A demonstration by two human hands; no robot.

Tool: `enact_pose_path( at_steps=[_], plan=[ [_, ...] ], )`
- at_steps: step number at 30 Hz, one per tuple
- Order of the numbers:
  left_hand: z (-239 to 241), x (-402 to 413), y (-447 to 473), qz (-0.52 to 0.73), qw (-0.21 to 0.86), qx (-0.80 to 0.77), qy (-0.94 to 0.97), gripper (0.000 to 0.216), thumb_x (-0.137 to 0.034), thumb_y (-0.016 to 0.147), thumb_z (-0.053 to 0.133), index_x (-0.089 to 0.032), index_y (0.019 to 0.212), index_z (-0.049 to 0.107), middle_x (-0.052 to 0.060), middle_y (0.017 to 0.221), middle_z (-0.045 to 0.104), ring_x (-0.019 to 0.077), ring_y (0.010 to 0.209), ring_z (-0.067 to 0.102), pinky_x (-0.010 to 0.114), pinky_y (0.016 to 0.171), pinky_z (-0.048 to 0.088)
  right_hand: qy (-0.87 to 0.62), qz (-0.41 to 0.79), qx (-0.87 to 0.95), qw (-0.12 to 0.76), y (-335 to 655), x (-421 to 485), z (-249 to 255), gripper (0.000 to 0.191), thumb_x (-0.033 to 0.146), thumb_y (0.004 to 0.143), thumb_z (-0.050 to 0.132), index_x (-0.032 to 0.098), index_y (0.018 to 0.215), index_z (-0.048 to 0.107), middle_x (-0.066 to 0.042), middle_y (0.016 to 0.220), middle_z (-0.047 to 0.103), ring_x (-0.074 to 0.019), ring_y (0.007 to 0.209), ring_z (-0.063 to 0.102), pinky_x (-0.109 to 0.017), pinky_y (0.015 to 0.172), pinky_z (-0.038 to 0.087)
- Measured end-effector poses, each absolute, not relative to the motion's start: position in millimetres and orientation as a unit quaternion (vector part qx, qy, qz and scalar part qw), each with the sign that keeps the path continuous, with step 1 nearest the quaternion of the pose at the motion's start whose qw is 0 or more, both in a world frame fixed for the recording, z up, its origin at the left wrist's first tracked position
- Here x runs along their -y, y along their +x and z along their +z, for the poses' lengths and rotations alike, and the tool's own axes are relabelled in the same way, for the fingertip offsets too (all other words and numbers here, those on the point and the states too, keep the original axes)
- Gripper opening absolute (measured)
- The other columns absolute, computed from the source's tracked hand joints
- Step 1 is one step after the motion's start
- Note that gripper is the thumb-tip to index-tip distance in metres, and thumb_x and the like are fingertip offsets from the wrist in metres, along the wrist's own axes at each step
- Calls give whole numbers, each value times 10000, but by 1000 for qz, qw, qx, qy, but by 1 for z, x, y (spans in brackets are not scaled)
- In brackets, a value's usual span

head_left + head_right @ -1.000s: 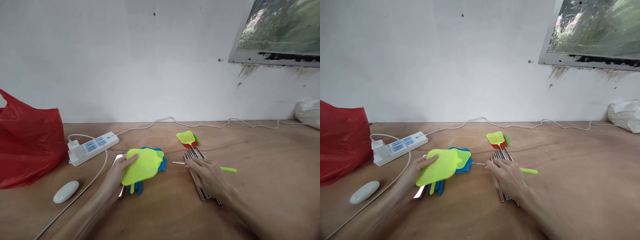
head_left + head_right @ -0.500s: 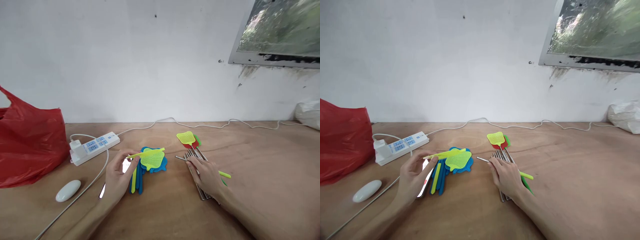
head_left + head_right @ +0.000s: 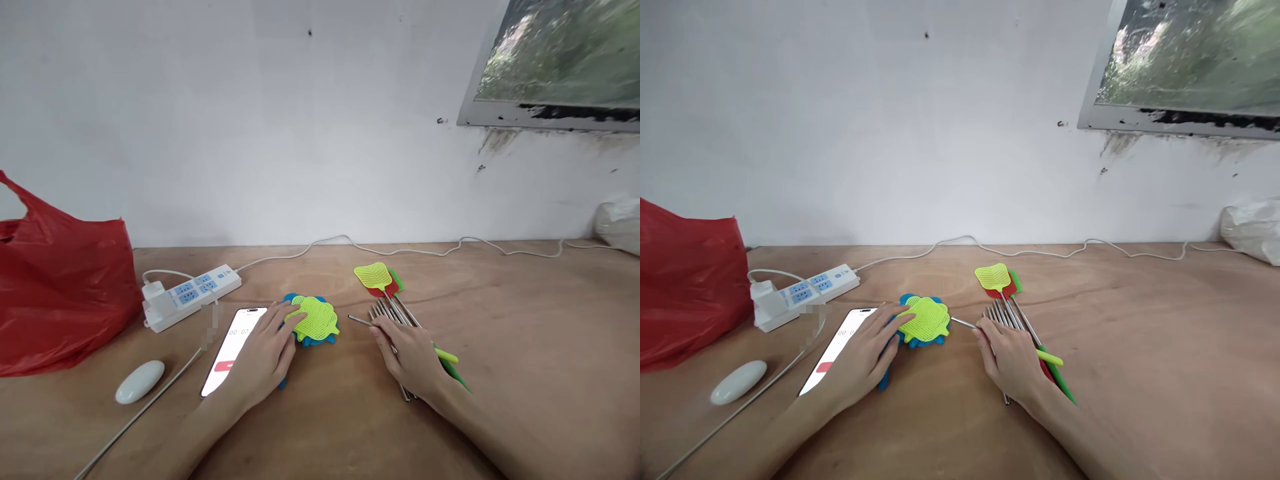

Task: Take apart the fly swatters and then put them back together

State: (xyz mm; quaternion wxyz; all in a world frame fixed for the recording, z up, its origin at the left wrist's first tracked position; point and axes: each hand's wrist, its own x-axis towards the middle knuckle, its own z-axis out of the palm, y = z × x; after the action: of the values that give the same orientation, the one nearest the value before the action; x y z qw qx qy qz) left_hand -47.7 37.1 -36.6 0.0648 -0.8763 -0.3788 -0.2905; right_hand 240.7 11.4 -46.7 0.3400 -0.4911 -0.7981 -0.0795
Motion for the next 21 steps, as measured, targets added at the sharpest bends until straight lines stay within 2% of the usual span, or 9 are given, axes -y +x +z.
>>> enact_pose_path(
  at_steps=[4,7,11,14,21],
  plan=[
    [-33,-27,-37,-211,63,331,-918,423,-240,1010,457,-272,1428,513,74,1406,589,295,1316,510,537,1106,418,-495,-84,796,337,241,-11,-47,254,282,1032,354,227,862,534,13,665,637,-157,542,568,-275,522,268],
    [-35,-25,-33,-178,50,338,-923,408,-289,1029,459,-287,1434,509,63,1353,624,281,1276,541,539,1103,408,-499,-78,795,335,241,-11,-47,242,283,1031,364,227,866,533,13,671,641,-158,546,568,-277,523,266],
    [-38,-27,-34,-207,51,370,-904,380,-323,1029,454,-284,1392,558,75,1214,647,277,1157,590,486,1009,480,-502,-64,795,335,240,-11,-46,251,278,1032,360,228,857,534,13,672,640,-156,555,573,-275,534,277],
    [-41,-28,-34,-218,60,395,-890,340,-352,1025,453,-271,1303,630,89,1184,628,293,1111,588,476,939,510,-503,-62,797,330,240,-11,-46,260,286,1035,354,228,858,536,13,667,633,-157,553,571,-277,529,272],
    [-48,-30,-34,-236,122,418,-869,331,-364,1028,432,-232,1216,670,111,1199,643,316,1108,568,531,962,468,-495,-52,807,316,241,-12,-48,261,290,1037,348,223,883,548,-5,696,646,-173,584,581,-281,536,273]
  ],
)
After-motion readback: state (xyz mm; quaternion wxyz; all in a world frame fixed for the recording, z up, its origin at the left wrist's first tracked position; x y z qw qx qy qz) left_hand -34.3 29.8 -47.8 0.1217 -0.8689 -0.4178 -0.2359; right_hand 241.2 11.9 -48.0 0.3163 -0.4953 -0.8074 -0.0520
